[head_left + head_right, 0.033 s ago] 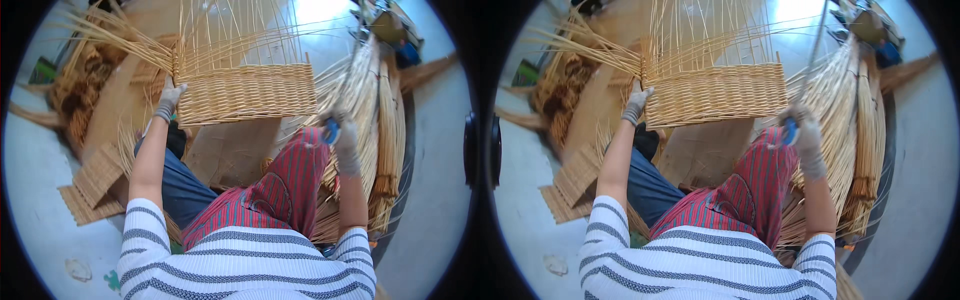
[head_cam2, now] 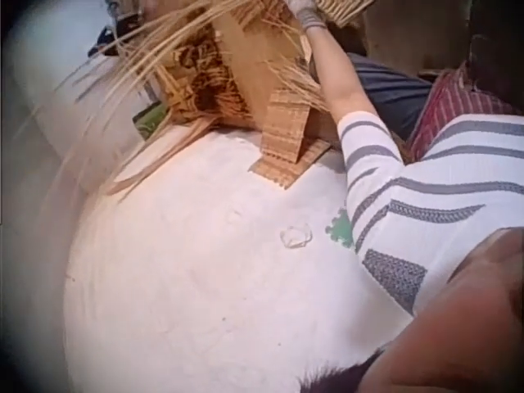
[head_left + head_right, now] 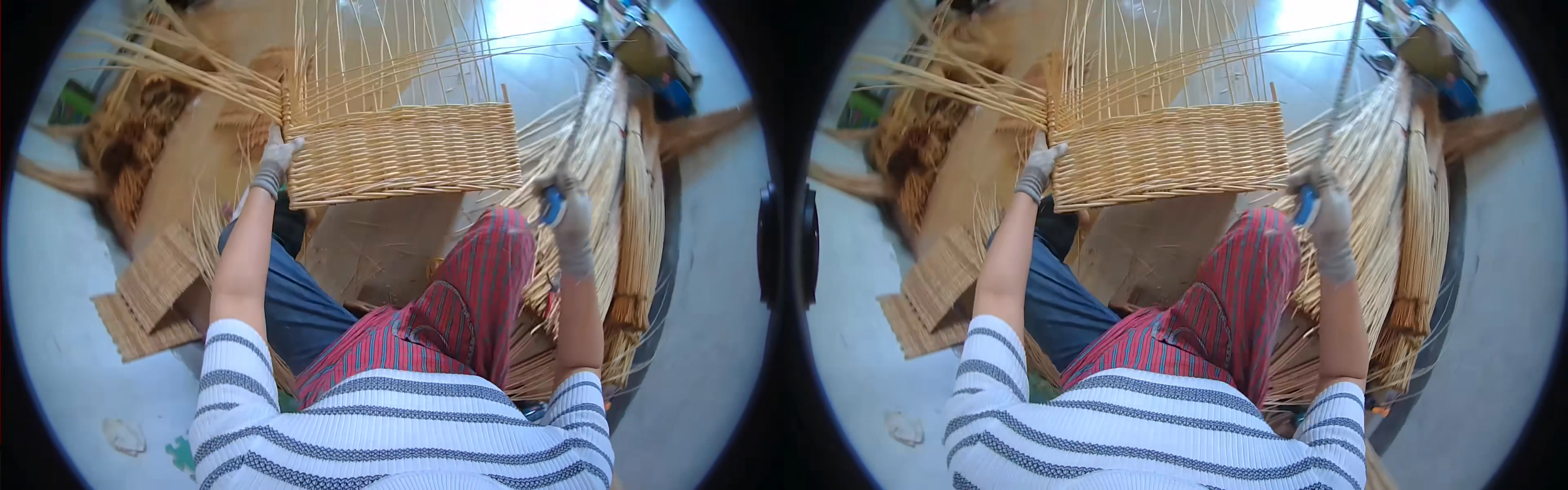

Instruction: The recorder weaves a large basket using wicker or rattan strands, including measuring with a tape and trimming with shears.

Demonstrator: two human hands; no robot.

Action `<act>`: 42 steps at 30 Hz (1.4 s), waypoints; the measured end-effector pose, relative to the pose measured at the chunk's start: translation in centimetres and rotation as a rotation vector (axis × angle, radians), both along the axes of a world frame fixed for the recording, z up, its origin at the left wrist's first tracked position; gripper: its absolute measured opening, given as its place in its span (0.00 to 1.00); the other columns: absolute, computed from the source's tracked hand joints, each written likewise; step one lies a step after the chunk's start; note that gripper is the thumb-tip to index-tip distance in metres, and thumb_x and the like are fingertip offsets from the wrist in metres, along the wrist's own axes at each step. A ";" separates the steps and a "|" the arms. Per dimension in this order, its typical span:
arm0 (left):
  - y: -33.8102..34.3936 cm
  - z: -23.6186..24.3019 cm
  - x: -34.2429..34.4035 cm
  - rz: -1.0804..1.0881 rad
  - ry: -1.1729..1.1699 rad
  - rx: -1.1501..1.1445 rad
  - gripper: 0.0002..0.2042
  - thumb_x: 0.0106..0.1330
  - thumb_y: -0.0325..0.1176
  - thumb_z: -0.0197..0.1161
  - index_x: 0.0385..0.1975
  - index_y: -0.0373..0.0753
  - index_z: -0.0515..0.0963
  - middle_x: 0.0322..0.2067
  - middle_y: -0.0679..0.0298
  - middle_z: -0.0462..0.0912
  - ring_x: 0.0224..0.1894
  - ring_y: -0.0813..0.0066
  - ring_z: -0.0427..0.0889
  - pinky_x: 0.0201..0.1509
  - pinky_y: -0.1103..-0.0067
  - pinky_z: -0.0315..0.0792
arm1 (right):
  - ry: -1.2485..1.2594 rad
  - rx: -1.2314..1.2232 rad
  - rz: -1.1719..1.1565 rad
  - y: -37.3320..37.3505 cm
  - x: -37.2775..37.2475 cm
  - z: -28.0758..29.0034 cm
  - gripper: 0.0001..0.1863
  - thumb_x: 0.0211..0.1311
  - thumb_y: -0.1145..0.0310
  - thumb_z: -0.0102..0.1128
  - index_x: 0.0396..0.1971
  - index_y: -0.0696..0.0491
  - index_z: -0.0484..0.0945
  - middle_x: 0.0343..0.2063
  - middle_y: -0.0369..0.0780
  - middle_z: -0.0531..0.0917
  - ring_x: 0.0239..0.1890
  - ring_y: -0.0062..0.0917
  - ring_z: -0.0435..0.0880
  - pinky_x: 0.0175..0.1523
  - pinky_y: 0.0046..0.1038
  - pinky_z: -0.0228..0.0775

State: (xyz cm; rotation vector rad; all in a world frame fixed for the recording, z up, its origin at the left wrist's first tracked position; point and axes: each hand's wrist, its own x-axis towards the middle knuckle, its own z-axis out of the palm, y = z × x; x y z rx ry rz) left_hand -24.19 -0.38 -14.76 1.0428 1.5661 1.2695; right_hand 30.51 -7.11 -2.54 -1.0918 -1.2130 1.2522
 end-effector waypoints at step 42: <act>9.1 -4.6 -2.8 0.247 1.083 -0.594 0.47 0.63 0.78 0.38 0.39 0.34 0.86 0.40 0.40 0.85 0.49 0.44 0.84 0.53 0.59 0.76 | -0.125 -0.301 -0.074 26.9 -0.6 -21.1 0.21 0.73 0.50 0.56 0.33 0.52 0.86 0.29 0.30 0.83 0.32 0.15 0.77 0.41 0.20 0.69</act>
